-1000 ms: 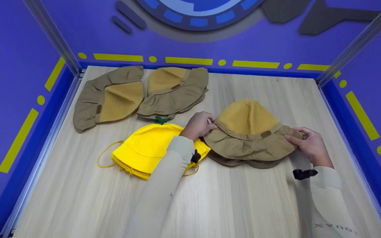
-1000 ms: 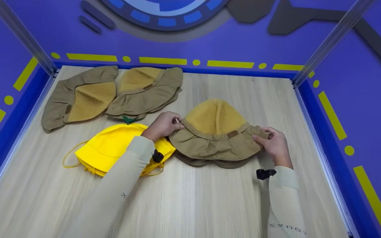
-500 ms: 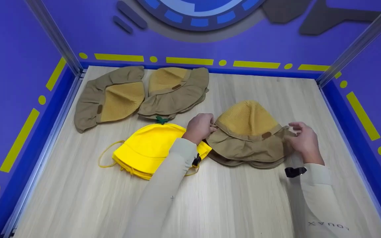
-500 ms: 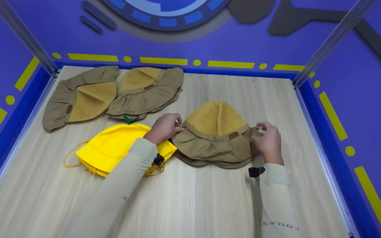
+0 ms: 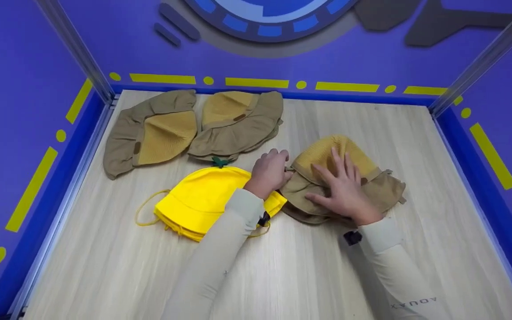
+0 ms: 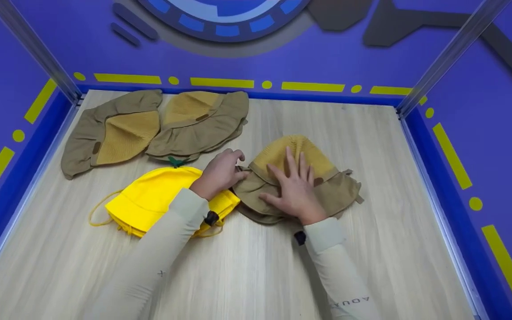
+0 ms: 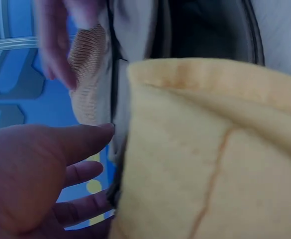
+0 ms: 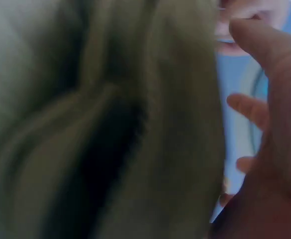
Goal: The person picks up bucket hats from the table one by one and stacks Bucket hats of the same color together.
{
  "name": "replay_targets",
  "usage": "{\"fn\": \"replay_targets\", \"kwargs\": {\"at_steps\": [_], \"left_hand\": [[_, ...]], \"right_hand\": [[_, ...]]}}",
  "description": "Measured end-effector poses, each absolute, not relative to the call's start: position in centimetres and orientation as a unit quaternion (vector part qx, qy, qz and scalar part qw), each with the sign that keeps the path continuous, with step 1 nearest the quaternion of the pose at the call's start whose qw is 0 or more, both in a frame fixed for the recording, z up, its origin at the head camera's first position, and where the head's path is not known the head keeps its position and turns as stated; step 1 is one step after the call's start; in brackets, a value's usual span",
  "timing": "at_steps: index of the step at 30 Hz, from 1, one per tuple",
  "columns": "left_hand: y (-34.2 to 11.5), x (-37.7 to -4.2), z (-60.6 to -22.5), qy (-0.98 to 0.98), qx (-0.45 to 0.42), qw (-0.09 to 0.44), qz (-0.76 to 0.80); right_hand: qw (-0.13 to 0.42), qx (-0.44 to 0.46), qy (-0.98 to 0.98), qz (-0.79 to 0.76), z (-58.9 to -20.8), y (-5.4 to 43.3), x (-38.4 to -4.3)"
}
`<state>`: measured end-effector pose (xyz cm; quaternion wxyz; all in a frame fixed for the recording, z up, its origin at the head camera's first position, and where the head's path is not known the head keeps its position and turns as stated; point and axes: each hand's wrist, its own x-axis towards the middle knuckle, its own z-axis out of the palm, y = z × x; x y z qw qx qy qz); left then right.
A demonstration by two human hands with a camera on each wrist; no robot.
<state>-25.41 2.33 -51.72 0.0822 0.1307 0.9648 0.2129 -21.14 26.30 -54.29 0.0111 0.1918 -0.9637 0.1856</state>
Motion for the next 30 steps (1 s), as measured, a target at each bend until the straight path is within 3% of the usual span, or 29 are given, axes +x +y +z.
{"fn": "replay_targets", "kwargs": {"at_steps": [10, 18, 22, 30], "left_hand": [[-1.2, -25.6, -50.6, 0.96, 0.103, 0.11, 0.236], [-5.1, -27.4, -49.8, 0.965, 0.069, 0.056, 0.246], [-7.8, -29.1, -49.1, 0.972, 0.023, 0.059, 0.227], [-12.2, -31.6, -49.3, 0.97, -0.05, 0.109, 0.21]], "right_hand": [[-0.045, 0.141, -0.977, 0.152, -58.3, 26.2, -21.5], [-0.08, 0.145, -0.982, 0.09, -57.9, 25.8, -22.5], [-0.096, 0.143, -0.982, 0.076, -57.8, 25.5, -22.7], [-0.125, 0.144, -0.979, 0.072, -57.5, 25.3, -22.9]]}}
